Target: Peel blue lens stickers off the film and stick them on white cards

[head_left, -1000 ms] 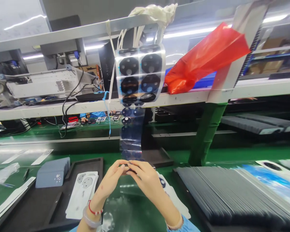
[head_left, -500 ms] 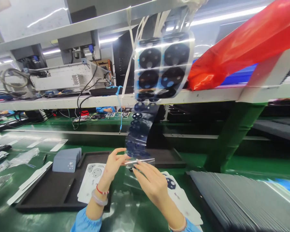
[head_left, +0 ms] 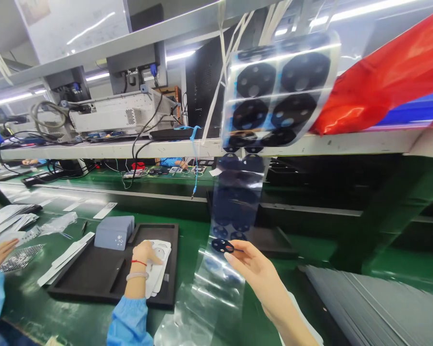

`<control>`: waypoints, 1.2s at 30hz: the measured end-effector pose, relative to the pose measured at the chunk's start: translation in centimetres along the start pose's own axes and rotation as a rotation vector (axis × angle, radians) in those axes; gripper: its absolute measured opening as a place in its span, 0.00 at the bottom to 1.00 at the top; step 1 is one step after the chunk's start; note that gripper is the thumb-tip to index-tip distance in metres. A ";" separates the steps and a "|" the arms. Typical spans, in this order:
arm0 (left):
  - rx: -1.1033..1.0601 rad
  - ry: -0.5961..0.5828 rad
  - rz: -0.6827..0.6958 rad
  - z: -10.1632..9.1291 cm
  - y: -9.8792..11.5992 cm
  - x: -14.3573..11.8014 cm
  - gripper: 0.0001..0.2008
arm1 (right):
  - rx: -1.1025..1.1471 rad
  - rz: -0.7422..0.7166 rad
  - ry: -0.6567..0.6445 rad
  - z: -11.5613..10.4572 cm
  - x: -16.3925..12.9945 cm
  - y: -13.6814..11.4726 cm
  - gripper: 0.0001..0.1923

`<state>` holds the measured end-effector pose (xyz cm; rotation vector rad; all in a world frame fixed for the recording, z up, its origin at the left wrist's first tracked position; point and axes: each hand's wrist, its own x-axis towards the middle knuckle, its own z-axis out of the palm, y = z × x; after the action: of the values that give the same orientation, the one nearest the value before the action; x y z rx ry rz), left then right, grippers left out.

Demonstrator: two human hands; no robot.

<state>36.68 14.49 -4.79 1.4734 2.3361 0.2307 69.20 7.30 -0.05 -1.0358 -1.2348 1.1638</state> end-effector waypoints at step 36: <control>-1.298 -0.327 0.620 1.7 12.6 -13.6 0.22 | -0.013 -0.078 0.169 -0.4 -0.5 -1.6 0.17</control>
<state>53.12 7.79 0.71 1.2433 0.9239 1.2445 69.73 6.56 1.42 -1.0636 -1.1409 0.9889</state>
